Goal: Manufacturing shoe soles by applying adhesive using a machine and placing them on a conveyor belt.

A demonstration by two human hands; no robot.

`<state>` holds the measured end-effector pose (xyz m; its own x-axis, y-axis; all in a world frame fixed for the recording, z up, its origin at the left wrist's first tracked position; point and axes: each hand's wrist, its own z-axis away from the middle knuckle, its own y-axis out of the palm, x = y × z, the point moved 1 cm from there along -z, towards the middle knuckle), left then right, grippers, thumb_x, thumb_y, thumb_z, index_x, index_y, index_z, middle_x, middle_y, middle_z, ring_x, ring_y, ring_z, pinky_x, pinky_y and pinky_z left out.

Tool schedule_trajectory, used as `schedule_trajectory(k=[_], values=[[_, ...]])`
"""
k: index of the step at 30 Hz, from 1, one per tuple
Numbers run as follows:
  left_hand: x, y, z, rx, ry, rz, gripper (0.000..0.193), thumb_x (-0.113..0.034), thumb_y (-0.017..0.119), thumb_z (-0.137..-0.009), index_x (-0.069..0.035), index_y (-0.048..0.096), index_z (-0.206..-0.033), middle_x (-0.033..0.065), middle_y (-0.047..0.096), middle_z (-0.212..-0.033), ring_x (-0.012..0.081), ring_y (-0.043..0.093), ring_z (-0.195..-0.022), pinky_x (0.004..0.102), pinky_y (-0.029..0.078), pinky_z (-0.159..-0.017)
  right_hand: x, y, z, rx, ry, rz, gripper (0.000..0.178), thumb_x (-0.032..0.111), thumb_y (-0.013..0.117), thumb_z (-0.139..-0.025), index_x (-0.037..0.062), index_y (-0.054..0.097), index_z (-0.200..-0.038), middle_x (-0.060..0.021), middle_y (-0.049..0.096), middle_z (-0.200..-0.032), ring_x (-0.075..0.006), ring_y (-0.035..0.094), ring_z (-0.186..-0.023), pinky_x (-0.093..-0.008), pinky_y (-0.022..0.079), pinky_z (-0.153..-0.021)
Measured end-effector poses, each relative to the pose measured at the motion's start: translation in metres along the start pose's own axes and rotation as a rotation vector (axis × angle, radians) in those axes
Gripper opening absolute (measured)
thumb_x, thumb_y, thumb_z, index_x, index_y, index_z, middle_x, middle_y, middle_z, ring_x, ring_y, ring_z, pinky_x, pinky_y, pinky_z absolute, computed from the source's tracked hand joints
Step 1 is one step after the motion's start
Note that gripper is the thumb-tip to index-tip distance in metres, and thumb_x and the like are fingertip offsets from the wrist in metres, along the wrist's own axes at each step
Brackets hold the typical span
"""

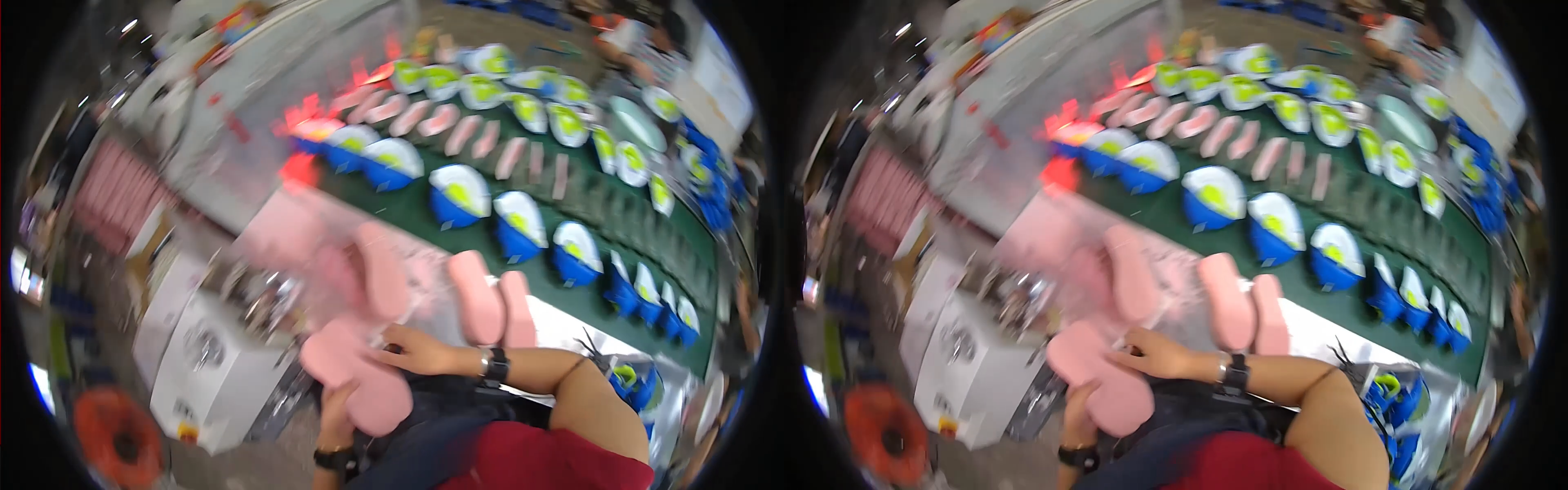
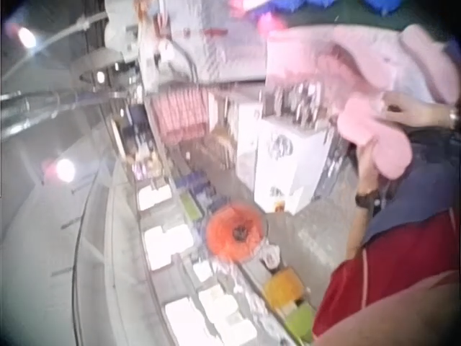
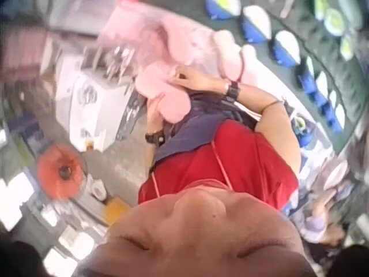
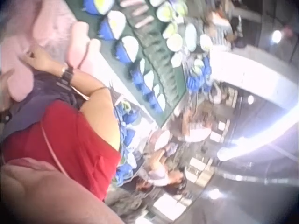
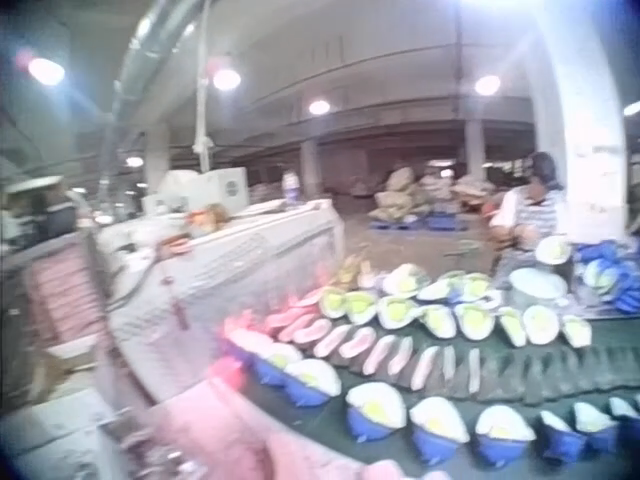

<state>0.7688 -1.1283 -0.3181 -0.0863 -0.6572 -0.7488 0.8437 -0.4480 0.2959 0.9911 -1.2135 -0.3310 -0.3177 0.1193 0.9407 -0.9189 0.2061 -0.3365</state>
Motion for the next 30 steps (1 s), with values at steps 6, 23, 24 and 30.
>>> schedule_trajectory(k=[6,23,24,30], values=[[0.0,-0.028,0.002,0.07,-0.089,0.264,0.038,-0.019,0.055,-0.099,0.002,0.052,-0.131,0.0125,0.066,-0.114,0.0273,0.067,-0.105,0.0388,0.055,-0.091,-0.015,0.043,-0.066,-0.269,0.132,-0.329,0.022,0.02,0.068,-0.089,-0.0002,0.066,-0.097,-0.0115,0.067,-0.076,-0.0212,0.063,-0.068,-0.0363,0.05,-0.064],[0.014,-0.058,0.042,0.01,-0.101,0.4,0.052,-0.035,0.051,-0.102,0.003,0.048,-0.137,0.0193,0.065,-0.121,0.0304,0.063,-0.113,0.0409,0.05,-0.101,0.006,0.004,-0.185,-0.197,0.115,0.014,0.031,0.02,0.065,-0.09,-0.001,0.06,-0.113,-0.0184,0.066,-0.093,-0.0292,0.07,-0.082,-0.0408,0.054,-0.072],[0.015,-0.06,0.041,0.001,-0.095,0.385,0.051,-0.035,0.052,-0.102,0.002,0.049,-0.137,0.0187,0.065,-0.121,0.029,0.063,-0.113,0.0394,0.049,-0.101,0.008,-0.005,-0.186,-0.272,-0.028,0.241,0.031,0.02,0.064,-0.09,-0.0011,0.06,-0.113,-0.019,0.066,-0.094,-0.0312,0.07,-0.084,-0.0411,0.054,-0.073],[0.016,-0.061,0.043,-0.101,-0.119,0.416,0.043,-0.031,0.056,-0.101,-0.002,0.052,-0.133,0.0123,0.066,-0.119,0.024,0.065,-0.108,0.0358,0.051,-0.097,-0.001,0.014,-0.205,-0.259,0.032,0.393,0.037,0.034,0.069,-0.085,-0.0007,0.066,-0.099,-0.0191,0.07,-0.094,-0.0389,0.068,-0.089,-0.042,0.054,-0.079]])
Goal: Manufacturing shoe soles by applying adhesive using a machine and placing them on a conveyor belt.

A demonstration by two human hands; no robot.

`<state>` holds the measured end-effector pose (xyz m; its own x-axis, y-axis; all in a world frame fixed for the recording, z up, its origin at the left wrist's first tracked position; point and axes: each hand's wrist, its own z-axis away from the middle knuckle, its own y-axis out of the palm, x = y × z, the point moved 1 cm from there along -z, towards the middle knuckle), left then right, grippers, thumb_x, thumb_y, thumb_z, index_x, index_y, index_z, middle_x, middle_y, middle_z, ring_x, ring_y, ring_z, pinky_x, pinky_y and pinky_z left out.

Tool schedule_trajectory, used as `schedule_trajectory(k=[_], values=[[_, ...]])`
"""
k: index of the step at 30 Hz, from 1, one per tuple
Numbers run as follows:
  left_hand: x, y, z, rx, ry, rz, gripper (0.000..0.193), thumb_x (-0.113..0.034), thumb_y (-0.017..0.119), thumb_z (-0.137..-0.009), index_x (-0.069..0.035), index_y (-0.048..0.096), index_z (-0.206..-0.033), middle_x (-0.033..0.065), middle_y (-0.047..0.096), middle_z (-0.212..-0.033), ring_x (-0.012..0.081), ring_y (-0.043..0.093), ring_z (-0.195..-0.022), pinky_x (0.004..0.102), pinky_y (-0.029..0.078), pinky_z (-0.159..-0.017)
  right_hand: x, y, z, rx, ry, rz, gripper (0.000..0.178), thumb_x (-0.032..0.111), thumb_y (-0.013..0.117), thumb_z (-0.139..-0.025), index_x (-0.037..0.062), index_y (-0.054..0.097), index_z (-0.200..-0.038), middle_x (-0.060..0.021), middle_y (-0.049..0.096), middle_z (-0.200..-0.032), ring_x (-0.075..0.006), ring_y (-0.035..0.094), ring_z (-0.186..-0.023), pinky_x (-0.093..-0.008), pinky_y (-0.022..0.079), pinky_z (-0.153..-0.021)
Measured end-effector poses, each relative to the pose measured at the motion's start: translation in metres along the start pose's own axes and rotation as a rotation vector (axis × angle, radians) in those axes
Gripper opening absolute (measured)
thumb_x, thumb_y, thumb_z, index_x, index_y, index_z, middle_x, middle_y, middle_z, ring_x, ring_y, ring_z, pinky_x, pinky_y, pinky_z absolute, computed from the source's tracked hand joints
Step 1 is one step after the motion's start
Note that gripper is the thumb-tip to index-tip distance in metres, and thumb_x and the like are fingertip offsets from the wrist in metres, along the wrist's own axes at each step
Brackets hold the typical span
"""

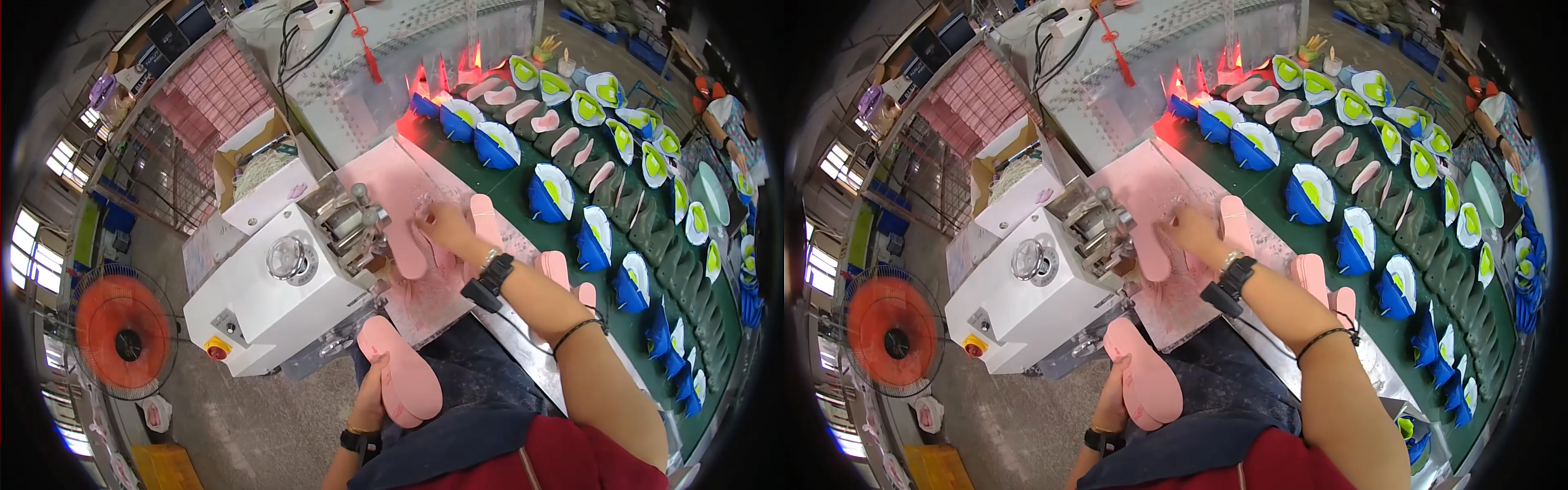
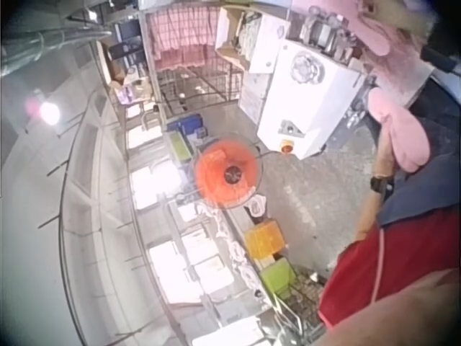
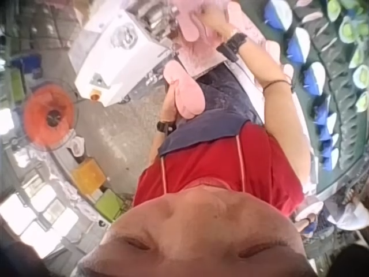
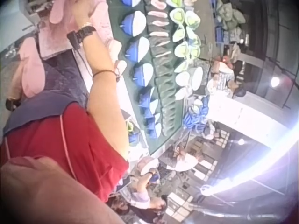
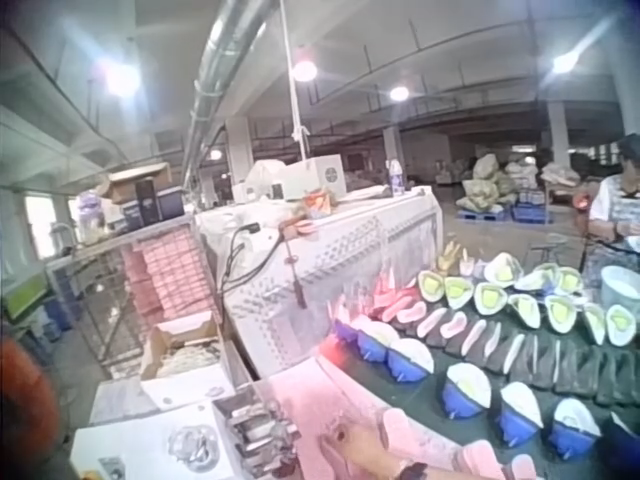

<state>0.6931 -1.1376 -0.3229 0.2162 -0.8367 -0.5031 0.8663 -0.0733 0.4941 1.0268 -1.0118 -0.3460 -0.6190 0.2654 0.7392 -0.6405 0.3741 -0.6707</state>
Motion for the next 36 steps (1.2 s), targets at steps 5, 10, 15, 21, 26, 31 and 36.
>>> schedule_trajectory(k=[5,10,15,21,26,31,36], values=[[-0.008,-0.001,0.014,-0.043,0.041,0.02,0.042,-0.031,0.058,-0.1,-0.004,0.053,-0.132,0.0103,0.065,-0.119,0.0218,0.064,-0.107,0.035,0.051,-0.095,0.004,0.05,-0.022,-0.022,0.197,-0.269,0.046,0.047,0.07,-0.082,0.0013,0.068,-0.086,-0.0185,0.07,-0.08,-0.0368,0.07,-0.081,-0.0387,0.054,-0.075],[0.007,-0.023,0.007,-0.067,0.063,-0.024,0.04,-0.031,0.058,-0.101,-0.006,0.053,-0.132,0.0092,0.064,-0.121,0.0205,0.063,-0.107,0.0334,0.051,-0.094,0.002,0.025,-0.041,-0.084,0.32,-0.678,0.029,0.03,0.067,-0.09,0.0016,0.063,-0.085,-0.0165,0.066,-0.072,-0.0286,0.072,-0.073,-0.0358,0.052,-0.061],[0.012,-0.037,-0.024,0.078,0.431,-0.812,0.041,-0.033,0.052,-0.102,-0.005,0.054,-0.131,0.012,0.064,-0.119,0.0242,0.064,-0.106,0.0359,0.052,-0.091,-0.081,-0.094,0.015,-0.494,0.181,-0.597,0.021,0.022,0.058,-0.099,0.0013,0.054,-0.096,-0.0098,0.062,-0.071,-0.0194,0.066,-0.051,-0.0304,0.048,-0.042],[0.002,0.015,-0.008,0.072,-0.131,-0.263,0.068,-0.049,0.055,-0.094,0.0,0.044,-0.141,0.0187,0.056,-0.134,0.0343,0.057,-0.121,0.0478,0.047,-0.102,-0.262,-0.277,0.16,-0.89,0.454,-0.205,0.027,0.018,0.066,-0.087,0.004,0.055,-0.108,-0.0124,0.067,-0.08,-0.0224,0.069,-0.059,-0.0343,0.054,-0.047],[-0.002,0.054,0.006,0.072,-0.083,-0.358,0.07,-0.053,0.051,-0.096,-0.001,0.042,-0.142,0.0176,0.054,-0.135,0.0335,0.056,-0.122,0.0466,0.046,-0.103,-0.358,-0.372,0.245,-0.919,0.738,0.426,0.026,0.022,0.067,-0.086,0.0025,0.073,-0.101,-0.0205,0.073,-0.087,-0.0329,0.073,-0.082,-0.0429,0.056,-0.075],[0.006,0.054,0.008,0.07,-0.026,-0.407,0.07,-0.054,0.051,-0.097,-0.002,0.043,-0.142,0.0168,0.054,-0.135,0.0331,0.055,-0.123,0.0448,0.045,-0.105,-0.4,-0.369,0.21,-1.129,0.556,0.147,0.025,0.017,0.064,-0.082,0.0029,0.074,-0.1,-0.0244,0.072,-0.095,-0.0367,0.071,-0.092,-0.0424,0.055,-0.082],[0.013,0.047,0.002,0.13,-0.024,-0.443,0.067,-0.053,0.052,-0.098,-0.006,0.043,-0.144,0.0142,0.056,-0.133,0.0315,0.056,-0.121,0.0442,0.046,-0.103,-0.255,-0.255,0.126,-1.021,-0.061,-0.138,0.019,0.011,0.072,-0.079,0.0061,0.067,-0.097,-0.0125,0.068,-0.086,-0.0266,0.067,-0.077,-0.0367,0.051,-0.065]])
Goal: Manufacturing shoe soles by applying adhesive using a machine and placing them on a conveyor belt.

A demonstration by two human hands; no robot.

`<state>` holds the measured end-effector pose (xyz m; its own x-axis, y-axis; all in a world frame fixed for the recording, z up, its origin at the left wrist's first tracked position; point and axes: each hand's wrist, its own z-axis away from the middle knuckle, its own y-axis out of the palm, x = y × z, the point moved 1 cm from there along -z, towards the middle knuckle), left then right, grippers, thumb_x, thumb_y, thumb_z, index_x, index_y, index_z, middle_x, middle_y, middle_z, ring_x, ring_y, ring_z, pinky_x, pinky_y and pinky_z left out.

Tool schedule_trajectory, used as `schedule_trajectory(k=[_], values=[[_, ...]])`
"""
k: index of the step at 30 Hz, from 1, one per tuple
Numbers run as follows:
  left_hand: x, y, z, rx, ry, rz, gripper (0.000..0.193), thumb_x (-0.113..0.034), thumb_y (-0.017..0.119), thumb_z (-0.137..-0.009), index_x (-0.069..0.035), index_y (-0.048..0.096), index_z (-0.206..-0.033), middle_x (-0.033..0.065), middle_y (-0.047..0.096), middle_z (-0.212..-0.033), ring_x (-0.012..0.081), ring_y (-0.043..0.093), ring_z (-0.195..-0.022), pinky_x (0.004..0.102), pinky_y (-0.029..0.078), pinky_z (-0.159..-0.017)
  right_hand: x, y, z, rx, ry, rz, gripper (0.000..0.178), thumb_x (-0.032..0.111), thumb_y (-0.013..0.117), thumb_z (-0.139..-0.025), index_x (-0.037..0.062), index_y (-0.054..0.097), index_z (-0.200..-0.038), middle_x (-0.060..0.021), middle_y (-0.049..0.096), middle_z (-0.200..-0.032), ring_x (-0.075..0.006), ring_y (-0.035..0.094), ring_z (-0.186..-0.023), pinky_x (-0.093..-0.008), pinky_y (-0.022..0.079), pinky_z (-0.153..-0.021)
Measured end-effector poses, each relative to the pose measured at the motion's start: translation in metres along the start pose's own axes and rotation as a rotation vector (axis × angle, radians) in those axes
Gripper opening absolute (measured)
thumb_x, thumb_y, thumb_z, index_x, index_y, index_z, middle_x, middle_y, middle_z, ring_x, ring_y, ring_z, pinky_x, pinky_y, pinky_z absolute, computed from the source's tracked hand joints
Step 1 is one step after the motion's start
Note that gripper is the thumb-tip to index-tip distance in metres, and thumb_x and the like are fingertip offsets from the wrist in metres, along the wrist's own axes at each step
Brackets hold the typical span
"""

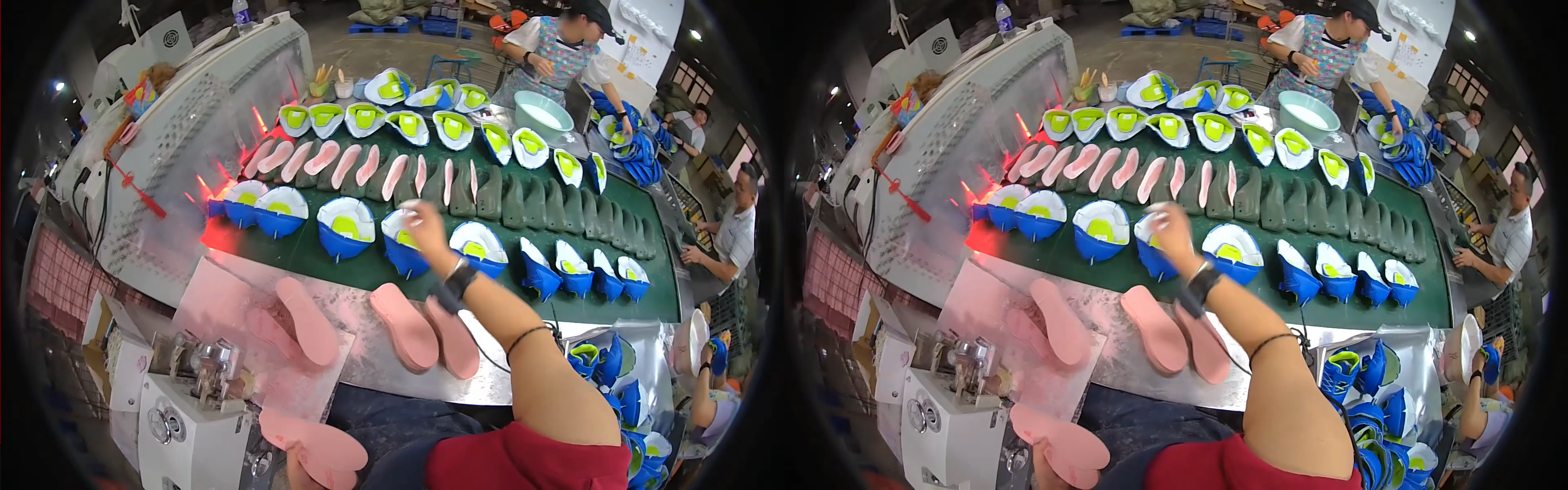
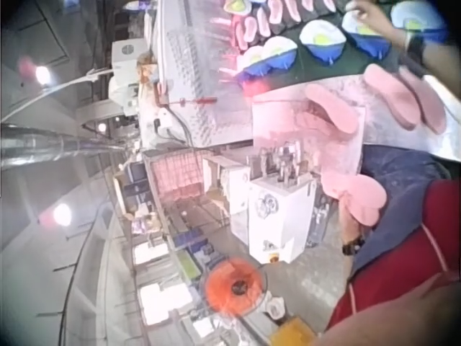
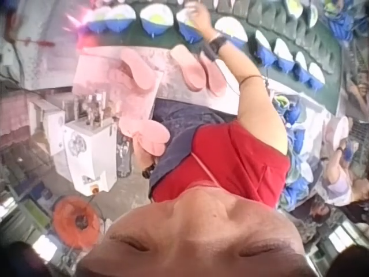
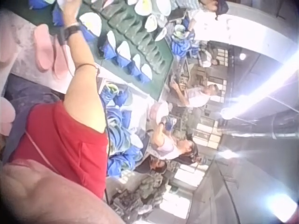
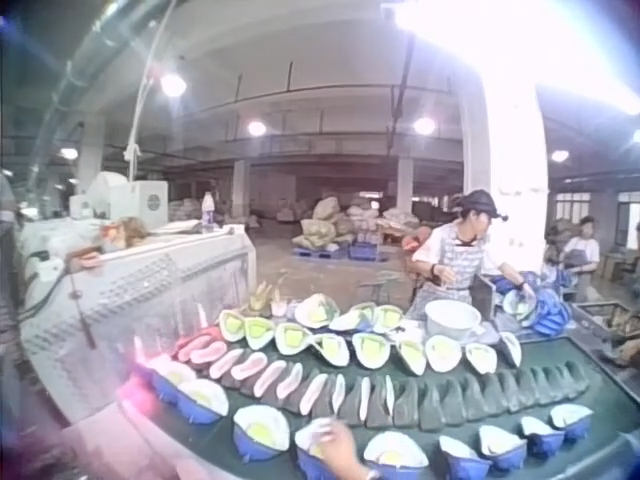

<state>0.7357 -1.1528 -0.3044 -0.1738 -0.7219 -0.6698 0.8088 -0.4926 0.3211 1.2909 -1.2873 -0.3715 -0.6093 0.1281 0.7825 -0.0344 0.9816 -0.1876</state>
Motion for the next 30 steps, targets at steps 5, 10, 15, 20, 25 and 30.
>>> schedule_trajectory(k=[5,10,15,20,25,30], values=[[-0.005,0.0,-0.035,-0.083,0.111,0.086,0.028,-0.011,0.06,-0.094,0.007,0.06,-0.116,0.0147,0.067,-0.108,0.0264,0.067,-0.099,0.0397,0.056,-0.087,0.216,0.071,0.155,1.126,0.233,-0.243,0.025,0.024,0.06,-0.097,0.0006,0.067,-0.096,-0.0144,0.068,-0.084,-0.0254,0.063,-0.072,-0.0378,0.05,-0.066],[-0.017,0.009,-0.039,-0.124,0.273,0.114,0.032,-0.02,0.056,-0.102,0.007,0.061,-0.12,0.0093,0.067,-0.112,0.0185,0.065,-0.1,0.0327,0.052,-0.089,0.282,0.078,0.216,1.396,0.654,-0.36,0.031,0.03,0.059,-0.095,0.0005,0.067,-0.102,-0.0166,0.068,-0.08,-0.0258,0.065,-0.068,-0.0381,0.051,-0.064],[-0.028,-0.005,-0.015,0.105,0.047,0.212,0.06,-0.049,0.046,-0.102,0.004,0.055,-0.128,0.0146,0.067,-0.107,0.0291,0.067,-0.1,0.0384,0.054,-0.089,0.234,0.14,0.204,1.127,0.423,-0.294,0.036,0.026,0.067,-0.086,0.0051,0.064,-0.116,-0.0162,0.069,-0.08,-0.0267,0.066,-0.07,-0.0375,0.051,-0.065],[-0.01,-0.02,0.004,0.178,-0.026,0.216,0.057,-0.048,0.043,-0.101,0.002,0.053,-0.128,0.0158,0.067,-0.107,0.0319,0.068,-0.1,0.0409,0.056,-0.086,0.21,0.221,0.184,1.079,0.123,-0.149,0.047,0.025,0.07,-0.083,-0.0016,0.058,-0.121,-0.0214,0.069,-0.09,-0.0327,0.068,-0.08,-0.0409,0.052,-0.07],[0.005,-0.024,0.015,0.174,-0.101,0.27,0.052,-0.041,0.041,-0.103,0.001,0.051,-0.13,0.0195,0.067,-0.112,0.0325,0.067,-0.105,0.0411,0.056,-0.088,0.225,0.272,0.176,1.029,0.081,0.061,0.04,0.02,0.07,-0.085,-0.0059,0.055,-0.112,-0.0215,0.065,-0.088,-0.0316,0.067,-0.079,-0.041,0.051,-0.067],[0.006,-0.03,0.018,0.109,-0.073,0.292,0.052,-0.04,0.04,-0.104,0.002,0.046,-0.136,0.0243,0.064,-0.12,0.035,0.065,-0.111,0.0434,0.056,-0.09,0.226,0.235,0.147,1.094,0.159,0.033,0.039,0.021,0.067,-0.084,-0.0027,0.057,-0.114,-0.0224,0.067,-0.096,-0.0377,0.067,-0.089,-0.0453,0.052,-0.076]])
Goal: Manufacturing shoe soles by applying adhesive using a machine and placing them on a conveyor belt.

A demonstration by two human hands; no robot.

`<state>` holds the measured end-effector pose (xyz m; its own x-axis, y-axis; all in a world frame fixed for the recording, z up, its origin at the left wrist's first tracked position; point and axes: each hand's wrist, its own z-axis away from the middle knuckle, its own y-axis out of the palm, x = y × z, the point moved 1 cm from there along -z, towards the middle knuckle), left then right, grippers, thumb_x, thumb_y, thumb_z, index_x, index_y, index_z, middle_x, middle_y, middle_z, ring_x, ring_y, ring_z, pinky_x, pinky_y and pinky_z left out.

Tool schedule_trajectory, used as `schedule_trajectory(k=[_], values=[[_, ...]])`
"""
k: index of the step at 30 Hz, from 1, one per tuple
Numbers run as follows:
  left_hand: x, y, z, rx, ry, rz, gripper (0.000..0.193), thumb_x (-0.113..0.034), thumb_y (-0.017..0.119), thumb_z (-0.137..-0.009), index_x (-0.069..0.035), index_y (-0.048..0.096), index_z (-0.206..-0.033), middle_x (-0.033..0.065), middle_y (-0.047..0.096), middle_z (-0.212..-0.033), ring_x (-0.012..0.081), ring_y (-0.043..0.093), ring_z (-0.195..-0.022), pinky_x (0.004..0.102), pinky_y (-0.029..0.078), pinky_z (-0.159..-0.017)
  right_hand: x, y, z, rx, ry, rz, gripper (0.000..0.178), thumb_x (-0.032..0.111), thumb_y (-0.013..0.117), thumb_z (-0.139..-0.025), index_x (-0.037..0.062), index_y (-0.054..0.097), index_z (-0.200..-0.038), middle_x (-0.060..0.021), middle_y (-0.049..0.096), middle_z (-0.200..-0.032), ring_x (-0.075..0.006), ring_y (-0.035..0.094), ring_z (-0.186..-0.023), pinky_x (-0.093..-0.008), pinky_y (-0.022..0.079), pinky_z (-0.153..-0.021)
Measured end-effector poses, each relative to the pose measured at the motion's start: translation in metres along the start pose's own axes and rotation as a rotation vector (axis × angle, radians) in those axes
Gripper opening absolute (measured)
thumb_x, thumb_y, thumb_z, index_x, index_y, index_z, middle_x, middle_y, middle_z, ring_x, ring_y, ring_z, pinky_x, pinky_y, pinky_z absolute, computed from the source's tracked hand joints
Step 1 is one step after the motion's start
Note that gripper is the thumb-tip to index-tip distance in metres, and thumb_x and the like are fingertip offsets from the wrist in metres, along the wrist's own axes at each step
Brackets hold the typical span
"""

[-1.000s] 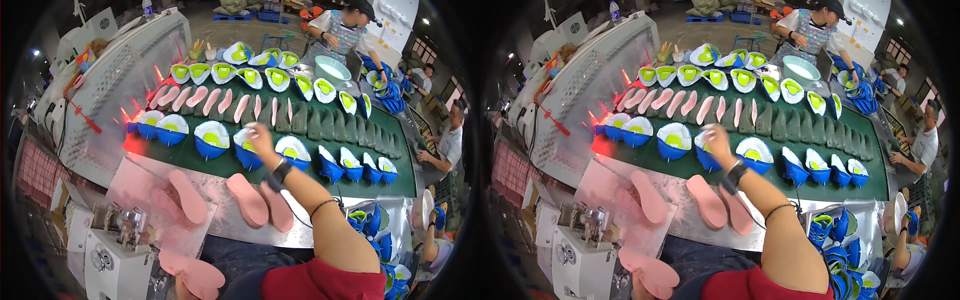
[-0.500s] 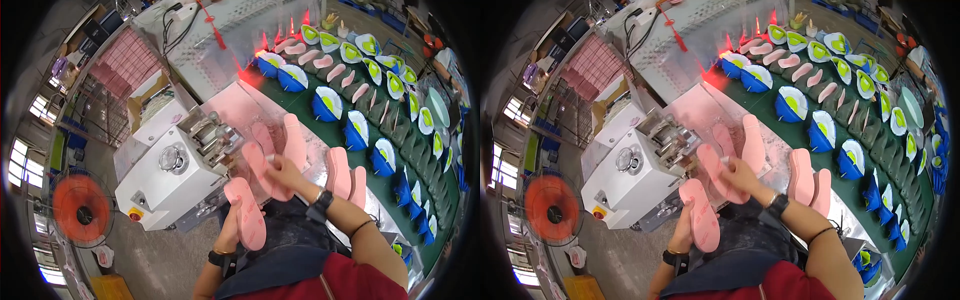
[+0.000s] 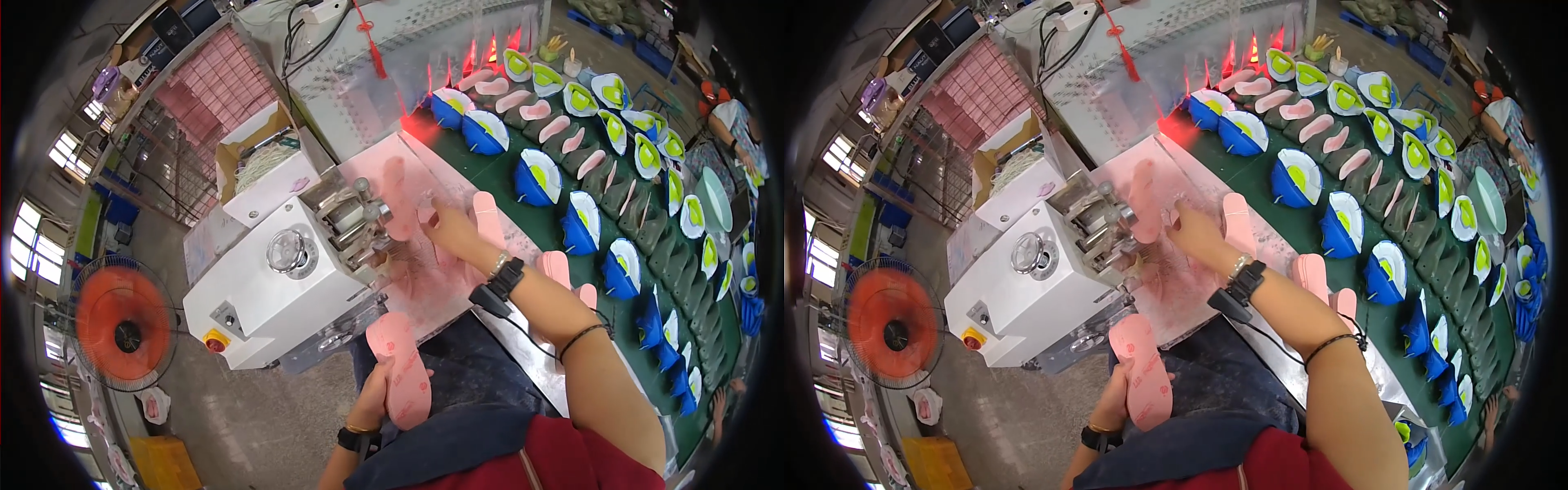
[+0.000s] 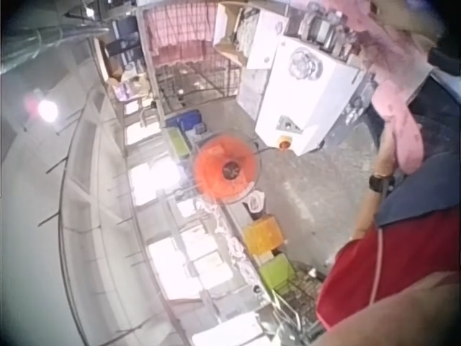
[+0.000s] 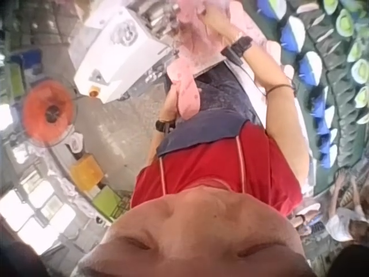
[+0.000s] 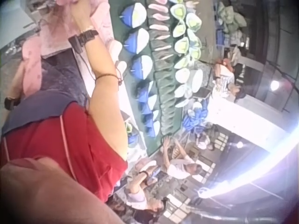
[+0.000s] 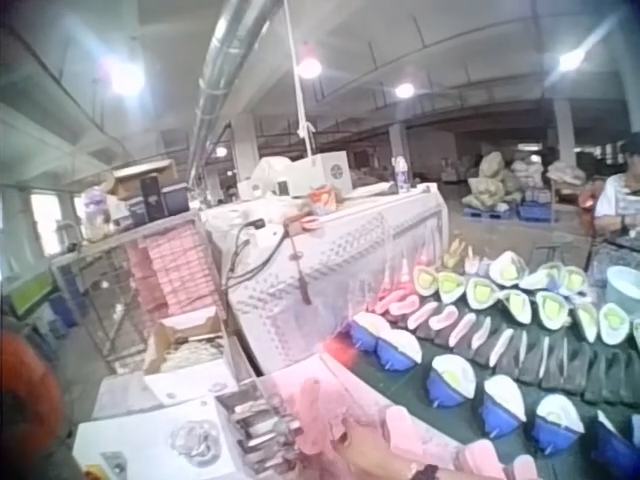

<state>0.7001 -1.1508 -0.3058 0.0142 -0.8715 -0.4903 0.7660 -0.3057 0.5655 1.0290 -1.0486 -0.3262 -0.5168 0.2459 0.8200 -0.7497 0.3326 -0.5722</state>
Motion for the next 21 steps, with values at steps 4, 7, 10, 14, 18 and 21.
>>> schedule_trajectory(k=[4,7,10,14,18,21], values=[[-0.003,0.001,0.0,0.0,0.016,0.013,0.055,-0.041,0.04,-0.105,0.002,0.044,-0.138,0.0259,0.062,-0.123,0.0366,0.065,-0.112,0.0454,0.056,-0.092,-0.003,-0.023,0.007,-0.386,-0.395,0.33,0.03,0.022,0.067,-0.085,-0.0004,0.063,-0.104,-0.0181,0.068,-0.095,-0.0373,0.067,-0.086,-0.0464,0.052,-0.075],[-0.008,0.004,0.002,-0.023,0.038,-0.01,0.055,-0.042,0.04,-0.104,0.002,0.045,-0.136,0.0236,0.063,-0.12,0.0367,0.065,-0.11,0.0459,0.056,-0.09,-0.01,-0.002,-0.002,-0.179,-0.141,0.128,0.028,0.025,0.069,-0.084,-0.0011,0.067,-0.093,-0.0185,0.069,-0.091,-0.0376,0.067,-0.084,-0.0449,0.053,-0.073],[-0.013,0.006,0.007,-0.065,0.056,-0.004,0.053,-0.041,0.042,-0.103,0.002,0.046,-0.134,0.021,0.064,-0.117,0.0367,0.066,-0.108,0.0459,0.057,-0.089,-0.012,0.036,-0.016,-0.085,0.046,-0.12,0.03,0.029,0.07,-0.082,-0.0004,0.069,-0.086,-0.0194,0.069,-0.086,-0.0352,0.068,-0.078,-0.042,0.052,-0.07],[-0.008,-0.004,0.011,-0.104,0.13,0.06,0.052,-0.039,0.045,-0.104,0.002,0.046,-0.135,0.024,0.065,-0.118,0.0353,0.066,-0.109,0.0439,0.056,-0.091,-0.007,0.058,-0.046,-0.128,0.141,-0.193,0.035,0.035,0.074,-0.082,0.0005,0.068,-0.084,-0.016,0.069,-0.082,-0.0269,0.068,-0.07,-0.0383,0.051,-0.062],[0.007,-0.02,0.005,-0.173,0.284,0.007,0.047,-0.038,0.05,-0.103,-0.001,0.052,-0.131,0.0152,0.065,-0.12,0.0261,0.065,-0.106,0.0353,0.053,-0.091,-0.002,0.038,-0.049,-0.176,0.164,-0.541,0.03,0.031,0.072,-0.088,0.0026,0.064,-0.091,-0.0097,0.068,-0.079,-0.0194,0.068,-0.064,-0.0315,0.049,-0.054],[0.01,-0.023,-0.005,-0.273,0.368,-0.266,0.042,-0.036,0.051,-0.104,-0.003,0.056,-0.128,0.0094,0.065,-0.119,0.02,0.063,-0.106,0.0322,0.051,-0.092,-0.024,-0.01,-0.018,-0.387,0.094,-0.75,0.022,0.022,0.064,-0.095,0.001,0.059,-0.1,-0.0102,0.067,-0.08,-0.019,0.068,-0.06,-0.0297,0.051,-0.049]])
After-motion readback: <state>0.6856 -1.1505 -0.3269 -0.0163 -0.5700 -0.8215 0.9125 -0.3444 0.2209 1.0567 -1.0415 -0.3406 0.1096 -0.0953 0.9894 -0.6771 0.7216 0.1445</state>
